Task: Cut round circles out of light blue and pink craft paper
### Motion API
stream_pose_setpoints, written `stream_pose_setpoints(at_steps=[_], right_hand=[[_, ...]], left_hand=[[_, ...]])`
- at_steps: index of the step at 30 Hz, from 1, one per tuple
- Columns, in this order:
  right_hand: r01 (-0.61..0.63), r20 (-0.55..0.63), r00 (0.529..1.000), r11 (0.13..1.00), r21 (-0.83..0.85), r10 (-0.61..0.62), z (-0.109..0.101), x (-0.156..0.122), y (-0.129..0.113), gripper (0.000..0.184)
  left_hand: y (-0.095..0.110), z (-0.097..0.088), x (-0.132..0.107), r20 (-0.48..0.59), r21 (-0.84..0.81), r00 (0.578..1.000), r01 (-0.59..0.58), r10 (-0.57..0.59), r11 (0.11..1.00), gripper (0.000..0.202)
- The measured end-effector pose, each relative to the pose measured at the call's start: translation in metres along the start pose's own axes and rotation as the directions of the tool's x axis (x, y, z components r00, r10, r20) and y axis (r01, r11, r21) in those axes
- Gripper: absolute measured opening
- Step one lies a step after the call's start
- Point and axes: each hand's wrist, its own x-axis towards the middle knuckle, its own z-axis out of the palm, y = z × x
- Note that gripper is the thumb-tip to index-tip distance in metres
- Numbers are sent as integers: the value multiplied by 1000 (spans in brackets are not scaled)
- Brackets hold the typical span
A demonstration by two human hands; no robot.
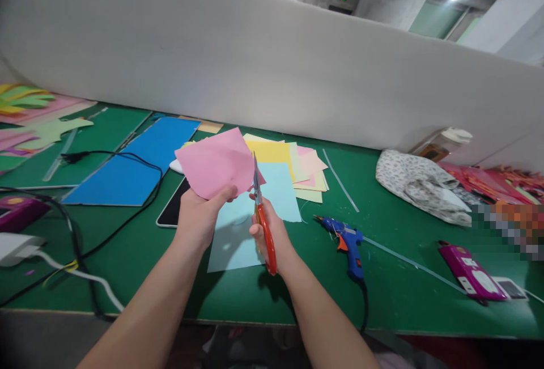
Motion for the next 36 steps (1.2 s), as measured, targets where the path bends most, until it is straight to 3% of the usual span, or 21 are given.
stream_pose_setpoints(at_steps=[15, 27, 36], right_hand=[[-33, 3, 999, 999, -3, 33, -1, 0, -1, 89], [96, -25, 995, 985, -143, -101, -6, 2, 2, 82], [44, -53, 998, 997, 62, -41, -2, 3, 6, 84]], left_hand=[[3, -2, 5, -104, -117, 988, -123, 111, 985, 40], [2, -1, 0, 93, -11, 994, -59, 60, 998, 31], [0, 0, 2, 95, -38, 993, -65, 68, 997, 32]])
